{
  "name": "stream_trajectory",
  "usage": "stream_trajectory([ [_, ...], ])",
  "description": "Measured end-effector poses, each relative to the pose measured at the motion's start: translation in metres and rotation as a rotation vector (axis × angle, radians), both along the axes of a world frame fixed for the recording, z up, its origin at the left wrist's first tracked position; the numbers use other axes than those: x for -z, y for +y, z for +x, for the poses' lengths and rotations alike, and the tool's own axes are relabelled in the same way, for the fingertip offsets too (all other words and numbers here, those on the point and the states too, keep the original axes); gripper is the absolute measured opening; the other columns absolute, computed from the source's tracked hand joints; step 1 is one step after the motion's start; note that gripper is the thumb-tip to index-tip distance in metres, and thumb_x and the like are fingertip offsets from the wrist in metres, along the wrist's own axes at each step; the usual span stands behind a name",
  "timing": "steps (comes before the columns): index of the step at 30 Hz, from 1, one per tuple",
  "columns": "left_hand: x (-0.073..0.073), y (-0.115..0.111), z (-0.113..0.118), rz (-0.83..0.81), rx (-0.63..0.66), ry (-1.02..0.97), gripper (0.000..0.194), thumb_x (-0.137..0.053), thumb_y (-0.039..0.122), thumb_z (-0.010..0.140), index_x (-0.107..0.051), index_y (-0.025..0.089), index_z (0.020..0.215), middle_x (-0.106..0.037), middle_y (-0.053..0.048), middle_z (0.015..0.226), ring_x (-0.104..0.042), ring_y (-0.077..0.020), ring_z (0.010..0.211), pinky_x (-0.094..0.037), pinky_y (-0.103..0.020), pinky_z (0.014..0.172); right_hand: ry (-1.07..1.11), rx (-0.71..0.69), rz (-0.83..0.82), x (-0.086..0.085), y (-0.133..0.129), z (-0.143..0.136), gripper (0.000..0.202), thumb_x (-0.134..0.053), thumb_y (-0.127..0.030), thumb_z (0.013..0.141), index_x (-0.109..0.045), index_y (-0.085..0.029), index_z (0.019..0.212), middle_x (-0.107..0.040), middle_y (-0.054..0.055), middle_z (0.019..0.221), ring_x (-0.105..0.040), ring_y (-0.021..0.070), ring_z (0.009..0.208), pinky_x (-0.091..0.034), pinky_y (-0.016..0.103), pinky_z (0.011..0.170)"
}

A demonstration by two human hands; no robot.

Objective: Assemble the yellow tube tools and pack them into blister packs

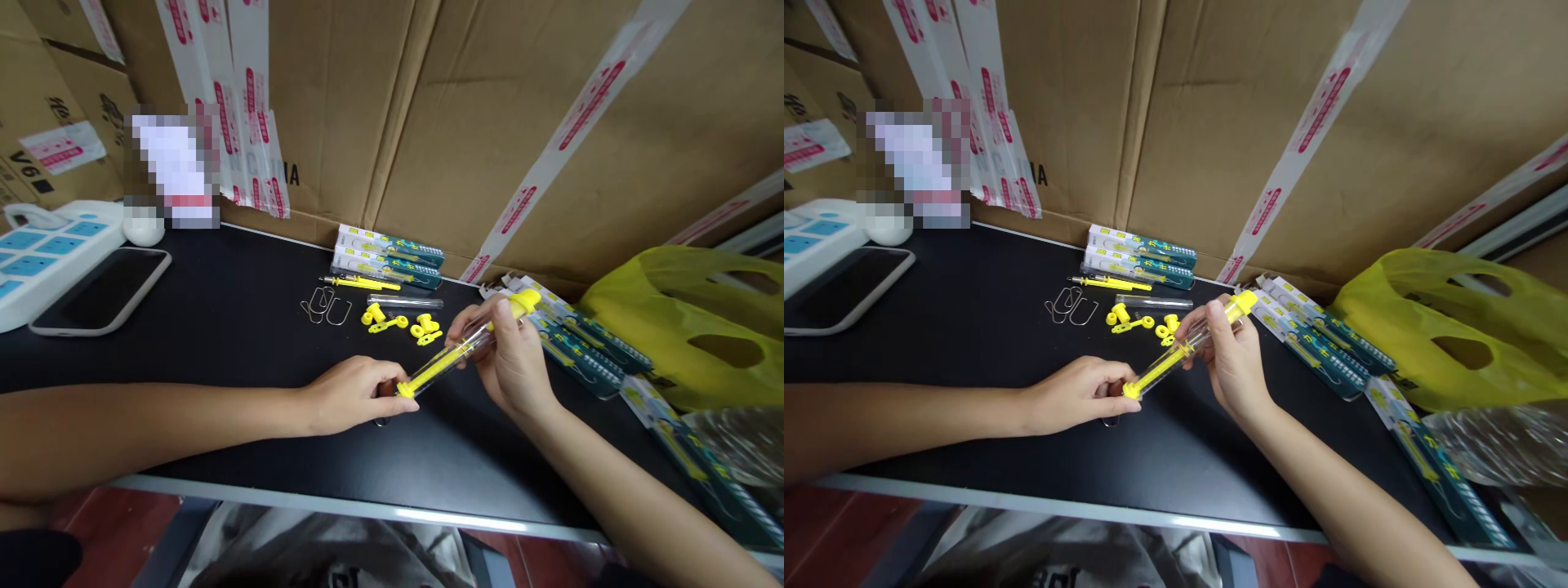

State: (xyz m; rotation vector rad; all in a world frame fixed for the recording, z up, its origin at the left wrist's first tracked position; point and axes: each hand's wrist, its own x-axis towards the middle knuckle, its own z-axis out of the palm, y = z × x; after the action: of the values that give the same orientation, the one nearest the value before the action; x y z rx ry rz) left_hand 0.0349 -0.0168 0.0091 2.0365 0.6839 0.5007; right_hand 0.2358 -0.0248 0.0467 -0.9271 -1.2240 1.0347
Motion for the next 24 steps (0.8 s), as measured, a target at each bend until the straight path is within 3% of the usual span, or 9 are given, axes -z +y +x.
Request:
stream_trajectory([
  [4,0.0001,0.0011,0.0001,-0.082,0.019,-0.029,0.028,-0.055,0.041,0.086,-0.062,0.014,0.087,-0.058,0.003,0.063,-0.053,-0.0093,0.058,-0.037,-0.019,0.055,-0.08,-0.056,0.001,0.0008,-0.0008,0.0018,0.033,-0.052,-0.052,0.087,-0.058,-0.021,0.08,-0.065,0.001,0.067,-0.056,0.0106,0.047,-0.042,0.018,0.033],
  [10,0.0046,0.0024,0.0023,-0.193,-0.016,-0.11,0.026,-0.058,0.039,0.084,-0.061,0.013,0.086,-0.056,0.004,0.063,-0.053,-0.0083,0.057,-0.04,-0.019,0.057,-0.087,-0.091,0.008,-0.0002,-0.0023,0.0045,0.031,-0.055,-0.052,0.084,-0.057,-0.022,0.079,-0.066,0.001,0.069,-0.059,0.0124,0.044,-0.047,0.022,0.033],
  [24,0.003,0.0022,0.0012,-0.175,0.005,-0.073,0.034,-0.061,0.046,0.081,-0.064,0.013,0.086,-0.053,0.004,0.058,-0.048,-0.0086,0.055,-0.035,-0.019,0.053,-0.03,-0.141,0.005,0.0015,-0.0021,0.0024,0.031,-0.053,-0.051,0.086,-0.057,-0.021,0.078,-0.064,0.0,0.069,-0.058,0.0119,0.044,-0.051,0.024,0.036],
])
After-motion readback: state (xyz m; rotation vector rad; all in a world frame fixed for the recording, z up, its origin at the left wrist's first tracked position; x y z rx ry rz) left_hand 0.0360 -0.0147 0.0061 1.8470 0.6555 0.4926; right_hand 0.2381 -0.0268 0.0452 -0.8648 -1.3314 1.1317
